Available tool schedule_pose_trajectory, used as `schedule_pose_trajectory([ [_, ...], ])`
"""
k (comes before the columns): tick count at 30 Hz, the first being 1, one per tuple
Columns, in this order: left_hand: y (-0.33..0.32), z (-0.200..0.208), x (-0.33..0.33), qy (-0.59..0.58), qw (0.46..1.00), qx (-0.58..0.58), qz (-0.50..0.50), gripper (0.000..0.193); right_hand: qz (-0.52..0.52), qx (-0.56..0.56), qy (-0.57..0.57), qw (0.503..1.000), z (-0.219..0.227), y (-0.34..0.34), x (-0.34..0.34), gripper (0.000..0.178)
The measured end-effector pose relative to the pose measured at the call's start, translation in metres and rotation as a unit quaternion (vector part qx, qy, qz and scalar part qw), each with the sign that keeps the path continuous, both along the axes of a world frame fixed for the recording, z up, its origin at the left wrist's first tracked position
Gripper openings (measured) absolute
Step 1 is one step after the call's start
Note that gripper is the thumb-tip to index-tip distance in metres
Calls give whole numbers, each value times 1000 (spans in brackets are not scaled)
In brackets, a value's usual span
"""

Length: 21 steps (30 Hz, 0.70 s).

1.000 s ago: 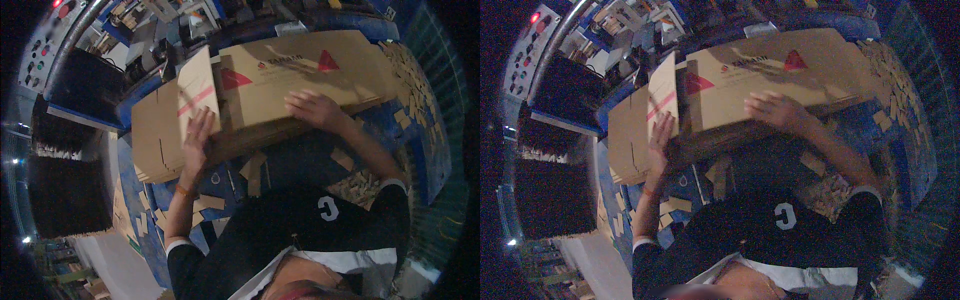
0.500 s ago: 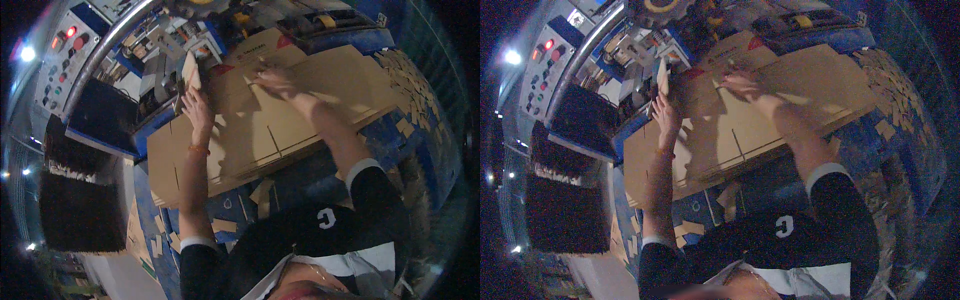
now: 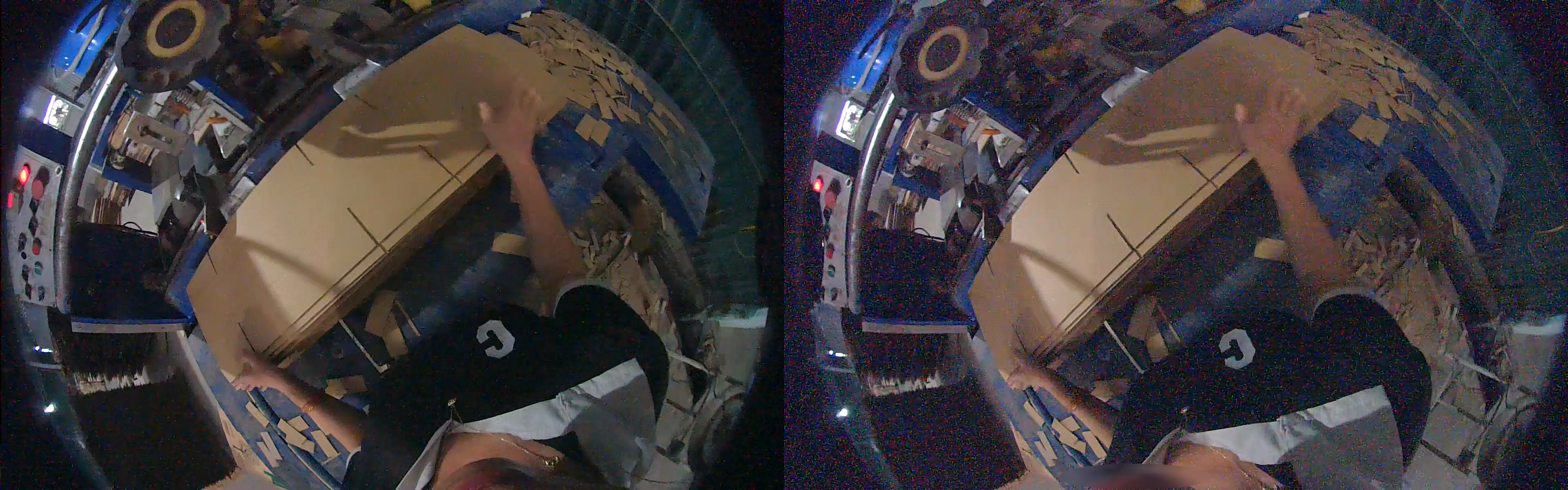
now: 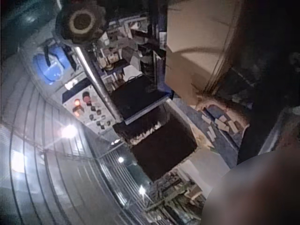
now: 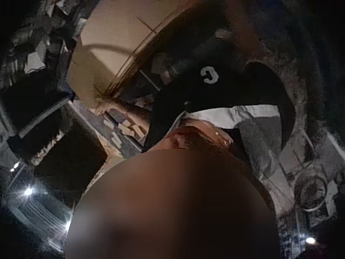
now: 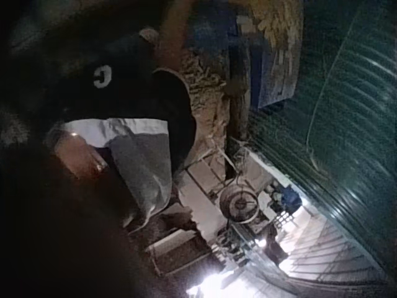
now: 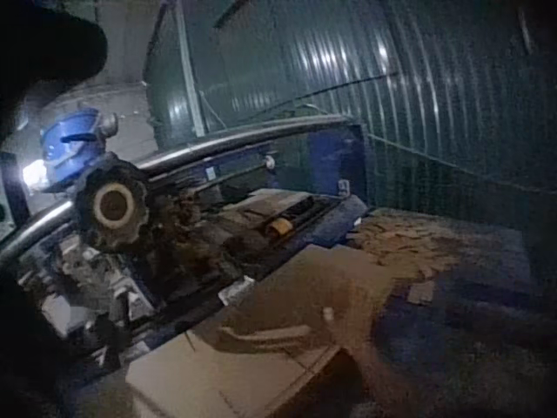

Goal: The person repeatedly folds flat cardboard boxes into their final shape on a blue workbench. They align the flaps, crease the edges, and stack the finished boxes. The workspace contains cardboard scraps and a roll of tape.

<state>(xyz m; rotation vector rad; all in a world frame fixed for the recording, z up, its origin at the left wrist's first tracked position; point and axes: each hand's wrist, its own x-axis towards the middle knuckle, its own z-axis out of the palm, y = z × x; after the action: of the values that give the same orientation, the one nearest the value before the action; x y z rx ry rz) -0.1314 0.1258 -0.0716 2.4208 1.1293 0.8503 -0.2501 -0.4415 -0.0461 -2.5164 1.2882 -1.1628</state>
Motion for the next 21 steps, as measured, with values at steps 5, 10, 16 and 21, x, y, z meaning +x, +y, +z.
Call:
schedule_pose_trajectory([
  [5,18,0,12,73,997,-10,-22,101,-33,118,88,989,-24,-30,-16,75],
  [10,19,17,-5,-143,956,-185,-175,95,25,137,-165,976,-23,-51,16,66],
  [16,16,23,6,-353,835,-380,-186,67,6,69,-561,825,-8,-75,43,57],
  [21,42,39,27,-316,656,-585,-358,42,135,399,-563,711,63,-71,16,57],
])
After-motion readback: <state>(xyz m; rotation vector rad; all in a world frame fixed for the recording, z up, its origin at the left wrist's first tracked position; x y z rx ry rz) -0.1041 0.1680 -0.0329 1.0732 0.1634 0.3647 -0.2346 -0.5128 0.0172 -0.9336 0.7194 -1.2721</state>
